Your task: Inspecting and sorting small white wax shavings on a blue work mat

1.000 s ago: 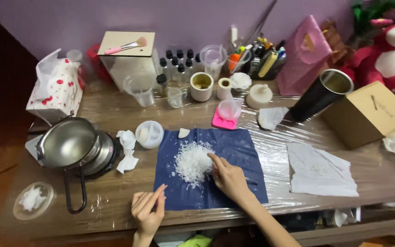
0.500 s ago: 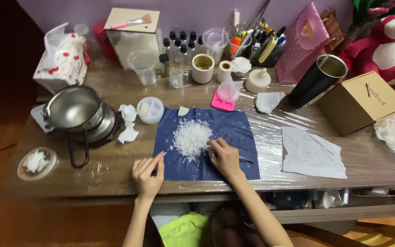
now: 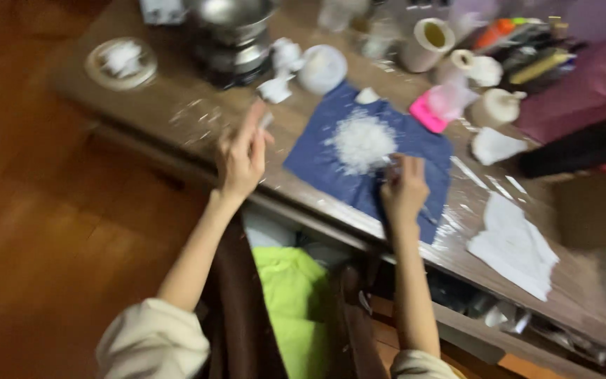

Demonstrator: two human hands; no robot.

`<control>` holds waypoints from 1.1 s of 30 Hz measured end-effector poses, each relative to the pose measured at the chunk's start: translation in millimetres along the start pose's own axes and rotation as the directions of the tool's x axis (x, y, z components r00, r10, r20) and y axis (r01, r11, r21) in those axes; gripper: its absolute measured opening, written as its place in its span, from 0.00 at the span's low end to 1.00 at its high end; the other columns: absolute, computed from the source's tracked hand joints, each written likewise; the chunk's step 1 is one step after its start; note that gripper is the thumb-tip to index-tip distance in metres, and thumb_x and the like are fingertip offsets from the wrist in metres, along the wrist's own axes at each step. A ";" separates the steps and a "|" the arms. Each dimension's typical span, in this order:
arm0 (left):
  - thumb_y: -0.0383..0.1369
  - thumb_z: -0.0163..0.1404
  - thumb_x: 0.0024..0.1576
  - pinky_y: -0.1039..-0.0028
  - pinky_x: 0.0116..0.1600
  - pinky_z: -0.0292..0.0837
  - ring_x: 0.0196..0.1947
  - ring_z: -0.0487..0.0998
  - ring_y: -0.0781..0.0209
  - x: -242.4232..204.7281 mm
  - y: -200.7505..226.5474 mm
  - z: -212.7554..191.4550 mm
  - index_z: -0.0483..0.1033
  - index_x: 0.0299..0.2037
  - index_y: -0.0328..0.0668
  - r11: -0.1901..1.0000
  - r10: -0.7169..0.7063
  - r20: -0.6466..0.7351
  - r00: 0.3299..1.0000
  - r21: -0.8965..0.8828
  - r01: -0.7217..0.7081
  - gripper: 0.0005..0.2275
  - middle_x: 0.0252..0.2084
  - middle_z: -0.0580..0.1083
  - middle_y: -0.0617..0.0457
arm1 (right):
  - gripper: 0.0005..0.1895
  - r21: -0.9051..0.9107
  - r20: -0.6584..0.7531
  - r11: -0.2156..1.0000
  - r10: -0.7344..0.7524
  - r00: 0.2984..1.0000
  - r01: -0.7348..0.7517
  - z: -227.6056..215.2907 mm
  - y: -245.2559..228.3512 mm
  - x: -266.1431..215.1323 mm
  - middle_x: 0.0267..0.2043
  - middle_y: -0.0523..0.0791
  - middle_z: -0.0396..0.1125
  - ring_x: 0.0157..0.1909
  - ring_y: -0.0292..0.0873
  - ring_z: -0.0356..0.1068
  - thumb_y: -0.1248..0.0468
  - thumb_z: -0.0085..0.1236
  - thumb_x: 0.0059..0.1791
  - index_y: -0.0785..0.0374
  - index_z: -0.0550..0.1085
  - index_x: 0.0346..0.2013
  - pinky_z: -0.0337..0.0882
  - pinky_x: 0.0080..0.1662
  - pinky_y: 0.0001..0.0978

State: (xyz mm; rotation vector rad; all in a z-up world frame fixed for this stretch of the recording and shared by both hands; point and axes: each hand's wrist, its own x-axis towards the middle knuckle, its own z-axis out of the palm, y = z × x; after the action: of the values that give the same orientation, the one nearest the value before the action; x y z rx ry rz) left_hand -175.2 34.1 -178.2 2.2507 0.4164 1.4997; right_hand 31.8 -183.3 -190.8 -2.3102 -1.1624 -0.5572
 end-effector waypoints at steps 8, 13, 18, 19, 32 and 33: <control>0.24 0.44 0.55 0.72 0.37 0.63 0.29 0.74 0.60 -9.2 -37.3 -79.9 0.73 0.31 0.53 0.985 -0.115 0.134 0.984 0.146 0.095 0.09 0.26 0.73 0.65 | 0.12 0.118 -0.108 0.993 0.017 0.994 -0.004 20.6 27.5 -8.8 0.31 0.40 0.63 0.25 0.44 0.67 0.74 0.60 0.38 0.55 0.73 0.29 0.66 0.30 0.29; 0.24 0.48 0.52 0.67 0.39 0.64 0.36 0.75 0.54 -20.9 -25.7 -63.0 0.76 0.42 0.46 0.992 -0.088 0.255 0.963 0.109 0.062 0.10 0.33 0.76 0.55 | 0.08 0.127 -0.159 0.991 -0.013 0.987 0.034 21.7 26.3 -6.9 0.26 0.39 0.64 0.21 0.42 0.65 0.71 0.61 0.40 0.54 0.76 0.29 0.65 0.28 0.28; 0.23 0.48 0.53 0.66 0.42 0.64 0.40 0.75 0.52 -22.1 -26.8 -29.6 0.75 0.48 0.40 0.996 -0.088 0.358 0.929 0.014 0.089 0.13 0.37 0.76 0.48 | 0.03 0.141 -0.180 0.988 -0.033 0.983 0.059 23.5 28.8 -3.4 0.25 0.38 0.64 0.18 0.38 0.62 0.62 0.61 0.47 0.55 0.76 0.28 0.62 0.26 0.24; 0.24 0.47 0.54 0.67 0.41 0.64 0.38 0.75 0.53 -17.3 -18.9 -24.9 0.75 0.45 0.41 0.999 -0.026 0.341 0.940 -0.015 0.033 0.11 0.35 0.76 0.50 | 0.06 0.116 -0.189 0.989 -0.070 0.979 0.093 20.3 28.5 -4.7 0.24 0.39 0.63 0.19 0.41 0.63 0.60 0.61 0.49 0.55 0.75 0.29 0.62 0.26 0.27; 0.36 0.59 0.45 0.65 0.47 0.61 0.44 0.72 0.54 -20.9 41.2 60.3 0.68 0.56 0.42 0.962 0.224 0.506 0.833 -0.251 -0.107 0.26 0.38 0.73 0.49 | 0.08 0.225 -0.212 0.971 -0.035 0.977 0.084 5.3 21.3 -0.3 0.23 0.44 0.63 0.21 0.47 0.64 0.61 0.65 0.46 0.60 0.74 0.30 0.62 0.26 0.33; 0.36 0.59 0.45 0.65 0.47 0.61 0.44 0.72 0.54 -23.2 40.6 61.6 0.68 0.56 0.42 0.961 0.227 0.521 0.823 -0.256 -0.103 0.26 0.38 0.73 0.49 | 0.08 0.227 -0.207 0.972 -0.017 0.978 0.065 6.2 23.5 -0.6 0.23 0.44 0.63 0.21 0.47 0.64 0.61 0.65 0.46 0.60 0.74 0.30 0.62 0.26 0.33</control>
State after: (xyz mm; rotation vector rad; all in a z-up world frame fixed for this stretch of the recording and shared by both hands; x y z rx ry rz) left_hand -126.0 -22.2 -198.4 2.4415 -0.1196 0.8434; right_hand 51.6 -192.2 -201.8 -1.9846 -1.1152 -0.6215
